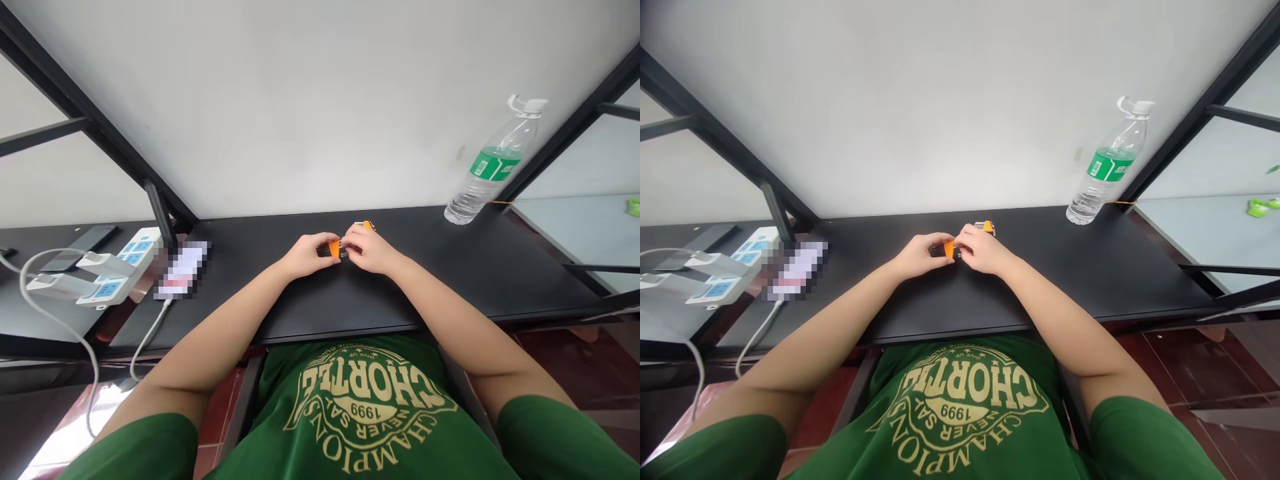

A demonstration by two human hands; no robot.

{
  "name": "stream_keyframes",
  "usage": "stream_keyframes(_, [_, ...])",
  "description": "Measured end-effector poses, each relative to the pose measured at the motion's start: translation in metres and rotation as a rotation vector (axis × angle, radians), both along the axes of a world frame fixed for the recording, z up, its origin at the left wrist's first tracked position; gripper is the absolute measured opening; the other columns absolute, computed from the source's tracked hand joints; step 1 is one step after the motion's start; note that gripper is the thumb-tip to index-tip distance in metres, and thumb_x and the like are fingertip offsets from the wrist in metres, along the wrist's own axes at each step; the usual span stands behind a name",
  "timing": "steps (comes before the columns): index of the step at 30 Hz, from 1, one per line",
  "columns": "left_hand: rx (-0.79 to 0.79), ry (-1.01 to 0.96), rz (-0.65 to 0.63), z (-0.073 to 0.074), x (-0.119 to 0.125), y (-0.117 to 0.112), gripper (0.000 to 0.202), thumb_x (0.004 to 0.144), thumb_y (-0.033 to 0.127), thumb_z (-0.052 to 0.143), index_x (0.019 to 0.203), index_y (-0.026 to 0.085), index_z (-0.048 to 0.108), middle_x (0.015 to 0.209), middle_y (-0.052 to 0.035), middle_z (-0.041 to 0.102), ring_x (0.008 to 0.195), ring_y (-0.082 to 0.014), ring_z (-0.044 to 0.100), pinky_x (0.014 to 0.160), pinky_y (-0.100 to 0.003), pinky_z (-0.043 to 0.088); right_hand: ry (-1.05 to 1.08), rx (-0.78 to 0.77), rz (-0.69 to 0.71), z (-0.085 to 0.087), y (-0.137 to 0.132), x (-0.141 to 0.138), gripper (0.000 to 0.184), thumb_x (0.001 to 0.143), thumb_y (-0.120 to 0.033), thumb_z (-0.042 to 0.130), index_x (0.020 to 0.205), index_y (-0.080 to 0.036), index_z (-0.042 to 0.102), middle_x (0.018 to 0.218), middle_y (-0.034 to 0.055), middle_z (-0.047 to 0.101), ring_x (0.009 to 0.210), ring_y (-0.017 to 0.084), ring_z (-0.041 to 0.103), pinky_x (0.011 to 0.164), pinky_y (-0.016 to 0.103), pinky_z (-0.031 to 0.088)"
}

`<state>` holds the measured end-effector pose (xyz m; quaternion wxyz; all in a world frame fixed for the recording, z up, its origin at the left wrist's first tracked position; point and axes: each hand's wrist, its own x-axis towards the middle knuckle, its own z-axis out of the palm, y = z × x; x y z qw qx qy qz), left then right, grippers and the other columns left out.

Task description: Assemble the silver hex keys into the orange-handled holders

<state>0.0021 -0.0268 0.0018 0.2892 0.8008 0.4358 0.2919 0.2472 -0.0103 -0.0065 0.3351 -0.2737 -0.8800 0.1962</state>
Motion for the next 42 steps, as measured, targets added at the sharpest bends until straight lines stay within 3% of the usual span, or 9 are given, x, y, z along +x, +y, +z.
stream_keyframes(3, [0.012,-0.016,-0.013,0.002,0.006,-0.003,0.052,0.081,0.046,0.082,0.126,0.022,0.073,0.119,-0.0052,0.079,0.108,-0.0249,0.075,0.105,-0.04,0.059,0.041,-0.137,0.013,-0.006,-0.003,-0.009,0.021,0.081,-0.011,0.06,0.094,-0.025,0.051,0.101,0.0039,0.056,0.072,0.017,0.051,0.067,0.033,0.045])
stream_keyframes(6, [0.004,-0.026,0.006,0.001,0.007,-0.003,0.053,0.081,0.046,0.082,0.127,0.022,0.073,0.12,-0.0051,0.079,0.109,-0.0251,0.075,0.105,-0.04,0.059,0.038,-0.137,-0.037,-0.007,-0.001,-0.01,0.024,0.079,-0.01,0.06,0.093,-0.025,0.047,0.096,0.0027,0.054,0.074,0.018,0.052,0.068,0.033,0.045])
stream_keyframes(11, [-0.018,-0.027,0.037,-0.003,0.0,0.002,0.058,0.079,0.05,0.084,0.129,0.023,0.072,0.126,-0.0065,0.078,0.114,-0.0265,0.074,0.108,-0.042,0.059,-0.2,-0.065,-0.215,-0.003,0.013,0.011,0.011,0.086,-0.015,0.064,0.089,-0.022,0.057,0.098,0.0055,0.062,0.08,0.02,0.056,0.072,0.035,0.045])
stream_keyframes(18, [-0.032,0.006,0.051,-0.007,-0.006,0.005,0.057,0.079,0.048,0.084,0.13,0.024,0.073,0.128,-0.0056,0.078,0.117,-0.0271,0.073,0.113,-0.044,0.057,-0.358,-0.241,-0.234,-0.007,0.03,0.029,0.012,0.086,-0.012,0.071,0.08,-0.023,0.07,0.084,0.0034,0.071,0.08,0.021,0.067,0.069,0.033,0.048])
stream_keyframes(23, [-0.038,0.016,0.037,-0.007,-0.006,0.005,0.058,0.08,0.048,0.084,0.131,0.024,0.072,0.13,-0.0054,0.077,0.118,-0.027,0.073,0.112,-0.043,0.058,-0.396,-0.233,-0.287,-0.009,0.03,0.025,0.016,0.082,-0.009,0.071,0.076,-0.023,0.069,0.081,0.0038,0.073,0.073,0.021,0.066,0.062,0.032,0.047])
stream_keyframes(28, [-0.027,0.038,0.035,-0.008,-0.005,0.006,0.058,0.079,0.05,0.084,0.13,0.024,0.073,0.129,-0.0051,0.077,0.117,-0.0273,0.074,0.111,-0.043,0.058,-0.448,-0.344,-0.391,-0.006,0.031,0.028,0.02,0.074,-0.015,0.081,0.068,-0.024,0.064,0.068,0.003,0.068,0.054,0.019,0.058,0.05,0.033,0.042])
stream_keyframes(32, [-0.032,0.041,0.035,-0.009,-0.006,0.007,0.058,0.08,0.049,0.083,0.131,0.025,0.072,0.129,-0.0053,0.077,0.118,-0.0273,0.073,0.112,-0.043,0.057,-0.418,-0.422,-0.459,-0.001,0.027,0.03,0.019,0.072,-0.016,0.079,0.071,-0.023,0.062,0.072,0.0024,0.069,0.055,0.018,0.058,0.052,0.033,0.042])
stream_keyframes(38, [-0.044,-0.012,0.065,-0.008,-0.005,0.007,0.06,0.078,0.049,0.084,0.13,0.022,0.072,0.128,-0.0068,0.077,0.113,-0.0264,0.074,0.111,-0.044,0.058,-0.076,-0.311,-0.159,0.004,0.018,0.026,0.004,0.09,-0.023,0.064,0.086,-0.023,0.065,0.077,-0.0009,0.068,0.07,0.018,0.062,0.07,0.032,0.048])
stream_keyframes(42, [-0.042,-0.033,0.1,-0.007,-0.005,0.007,0.06,0.077,0.05,0.085,0.129,0.022,0.072,0.126,-0.0068,0.078,0.11,-0.0256,0.074,0.11,-0.043,0.059,-0.032,-0.194,-0.095,0.003,0.016,0.022,0.009,0.093,-0.02,0.062,0.088,-0.022,0.069,0.077,0.0005,0.066,0.071,0.018,0.06,0.072,0.033,0.046])
